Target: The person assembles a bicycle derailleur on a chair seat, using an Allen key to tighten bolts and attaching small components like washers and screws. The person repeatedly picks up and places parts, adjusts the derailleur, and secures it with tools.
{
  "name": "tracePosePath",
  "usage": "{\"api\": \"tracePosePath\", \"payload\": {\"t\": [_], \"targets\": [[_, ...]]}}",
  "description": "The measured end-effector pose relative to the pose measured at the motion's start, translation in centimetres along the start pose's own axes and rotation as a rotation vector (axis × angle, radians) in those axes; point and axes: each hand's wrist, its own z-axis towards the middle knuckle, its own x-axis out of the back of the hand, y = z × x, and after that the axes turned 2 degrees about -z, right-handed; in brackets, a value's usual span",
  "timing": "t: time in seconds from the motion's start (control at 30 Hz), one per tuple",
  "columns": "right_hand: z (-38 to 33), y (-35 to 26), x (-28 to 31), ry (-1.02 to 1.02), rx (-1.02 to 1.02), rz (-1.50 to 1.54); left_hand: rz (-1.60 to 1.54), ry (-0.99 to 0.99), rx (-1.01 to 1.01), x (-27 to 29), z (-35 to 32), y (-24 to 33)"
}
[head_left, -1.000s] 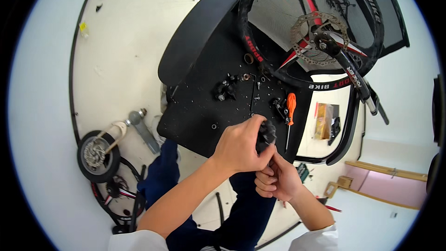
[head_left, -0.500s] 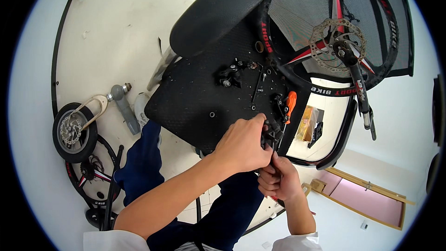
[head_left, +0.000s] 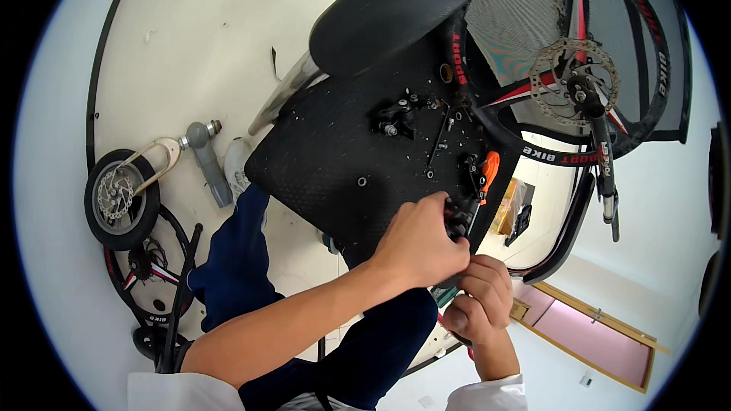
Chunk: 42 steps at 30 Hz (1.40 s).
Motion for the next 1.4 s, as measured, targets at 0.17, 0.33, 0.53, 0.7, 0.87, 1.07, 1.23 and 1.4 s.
{"api": "tracePosePath", "payload": {"t": [0.17,0.33,0.53,0.7,0.87,1.07,1.23,1.4], "targets": [[1.7,-0.1,1.3,0.107,-0.140,0.072,-0.139,-0.052,0.030,-0.4,-0.7,0.7],[4.0,-0.8,1.8,0.149,-0.379,0.188,-0.272,-0.004,0.062,-1.0,-1.3,0.3],[7.2,2.6,0.6,0.620,-0.728,0.447,-0.215,-0.068,0.071,-1.2,-1.5,0.1],[8.9,9.4,-0.7,0.472,-1.059,0.563,-0.161,-0.041,-0.006,-1.0,-1.5,-0.4],[8.3,12.8,-3.4,0.292,-1.312,0.727,-0.161,-0.014,-0.025,-0.8,-1.4,-0.2],[8.0,13.7,-5.6,0.059,-1.506,0.868,-0.210,-0.055,0.002,-0.3,-1.3,0.2],[6.6,14.3,-7.7,-0.232,-1.618,0.983,-0.240,-0.023,-0.169,0.0,-1.0,0.5],[-0.2,8.1,-14.3,0.314,-1.588,1.208,-0.314,0.199,-0.316,1.2,0.7,1.2]]}}
